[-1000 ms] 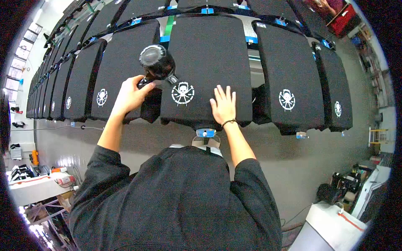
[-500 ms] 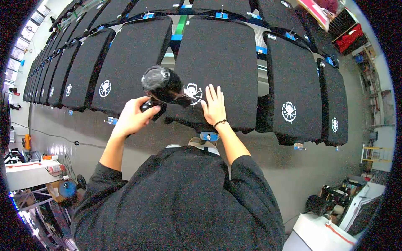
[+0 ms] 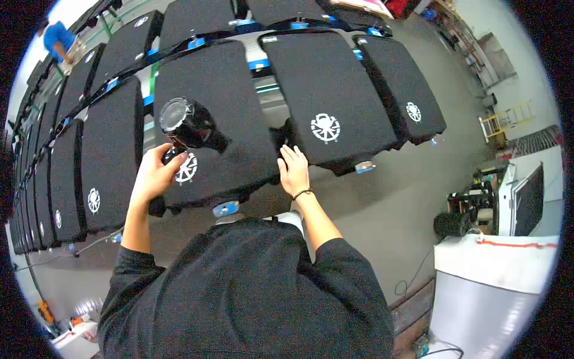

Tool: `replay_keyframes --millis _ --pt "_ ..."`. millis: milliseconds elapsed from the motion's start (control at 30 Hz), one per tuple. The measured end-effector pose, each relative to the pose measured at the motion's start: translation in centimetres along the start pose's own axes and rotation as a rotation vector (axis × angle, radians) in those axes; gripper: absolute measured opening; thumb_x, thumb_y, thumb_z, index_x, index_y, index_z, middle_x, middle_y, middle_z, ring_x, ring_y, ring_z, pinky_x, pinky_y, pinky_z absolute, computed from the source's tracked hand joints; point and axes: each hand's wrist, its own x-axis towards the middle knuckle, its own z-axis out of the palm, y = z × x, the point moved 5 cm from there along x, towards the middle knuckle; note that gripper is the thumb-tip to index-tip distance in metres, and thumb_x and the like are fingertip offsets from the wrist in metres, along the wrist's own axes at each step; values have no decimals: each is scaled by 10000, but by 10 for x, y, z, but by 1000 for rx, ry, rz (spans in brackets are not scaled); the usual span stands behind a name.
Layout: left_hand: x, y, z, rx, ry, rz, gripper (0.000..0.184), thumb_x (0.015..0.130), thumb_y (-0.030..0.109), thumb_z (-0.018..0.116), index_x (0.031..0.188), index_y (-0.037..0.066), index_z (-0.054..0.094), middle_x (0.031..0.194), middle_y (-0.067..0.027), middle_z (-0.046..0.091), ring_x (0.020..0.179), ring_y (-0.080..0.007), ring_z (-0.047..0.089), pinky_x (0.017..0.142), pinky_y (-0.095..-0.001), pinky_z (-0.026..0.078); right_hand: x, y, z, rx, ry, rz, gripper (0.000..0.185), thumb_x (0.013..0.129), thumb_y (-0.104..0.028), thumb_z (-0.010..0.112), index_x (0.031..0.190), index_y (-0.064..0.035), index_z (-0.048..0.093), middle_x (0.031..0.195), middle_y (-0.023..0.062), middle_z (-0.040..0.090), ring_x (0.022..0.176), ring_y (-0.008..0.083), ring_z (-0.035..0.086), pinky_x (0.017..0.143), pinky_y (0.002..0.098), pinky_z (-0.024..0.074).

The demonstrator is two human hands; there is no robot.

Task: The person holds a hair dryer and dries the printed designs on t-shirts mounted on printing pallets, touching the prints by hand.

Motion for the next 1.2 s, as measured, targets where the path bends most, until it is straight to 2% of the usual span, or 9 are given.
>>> replay_keyframes --millis 167,267,367,433,533,767,967,1033,1200 --pt "39 79 93 63 -172 66 472 875 380 695 1052 -57 666 668 -115 643 599 -166 634 589 -323 490 24 70 -64 -53 89 -14 287 934 -141 600 1175 -2 667 1269 163 644 1270 401 522 1093 462 385" --pt "66 120 150 57 -155 114 320 904 301 699 928 -14 648 602 -18 586 510 -98 560 497 -270 444 42 118 -101 -119 95 -57 288 897 -107 626 1154 19 660 1266 179 636 1261 414 521 1104 478 377" --pt "92 158 186 111 -78 180 345 898 318 699 934 -21 652 613 -43 611 527 -108 587 518 -275 466 52 177 -126 -201 -65 105 386 938 -183 590 1276 4 604 1392 197 549 1323 463 449 1131 493 350" --pt "106 175 205 114 -49 151 501 865 411 682 1029 -62 670 692 -184 640 625 -237 634 646 -372 502 58 209 -137 -209 -202 201 462 984 -261 539 1375 -17 527 1505 174 439 1401 463 349 1153 533 299" --pt "112 196 230 179 -35 126 509 861 420 682 1010 -66 668 680 -195 621 618 -246 623 634 -380 490 63 244 -146 -250 -285 223 494 1007 -328 507 1415 -49 499 1556 117 383 1455 423 265 1185 542 219" --pt "107 226 267 198 -111 115 454 853 374 705 985 -59 670 637 -179 597 575 -232 590 599 -369 473 73 274 -162 -194 -197 47 464 1000 -322 511 1392 -74 535 1547 84 405 1463 403 253 1191 566 161" --pt "60 229 261 156 -125 9 318 875 273 704 969 -29 674 660 -80 632 597 -120 581 569 -302 464 84 296 -173 -126 -157 45 429 1002 -317 496 1338 -68 592 1519 73 453 1460 380 281 1197 543 159" --pt "50 228 252 132 -143 -127 307 871 259 708 979 -27 681 636 -68 617 580 -105 557 558 -297 451 86 297 -174 -148 -155 27 427 1004 -315 490 1338 -71 594 1516 73 456 1456 378 289 1197 539 168" --pt "64 209 232 271 88 46 295 880 266 693 900 -26 658 555 -36 552 502 -104 530 492 -301 413 85 297 -173 -140 -126 20 428 1004 -319 492 1341 -77 595 1514 74 458 1456 377 290 1198 540 170"
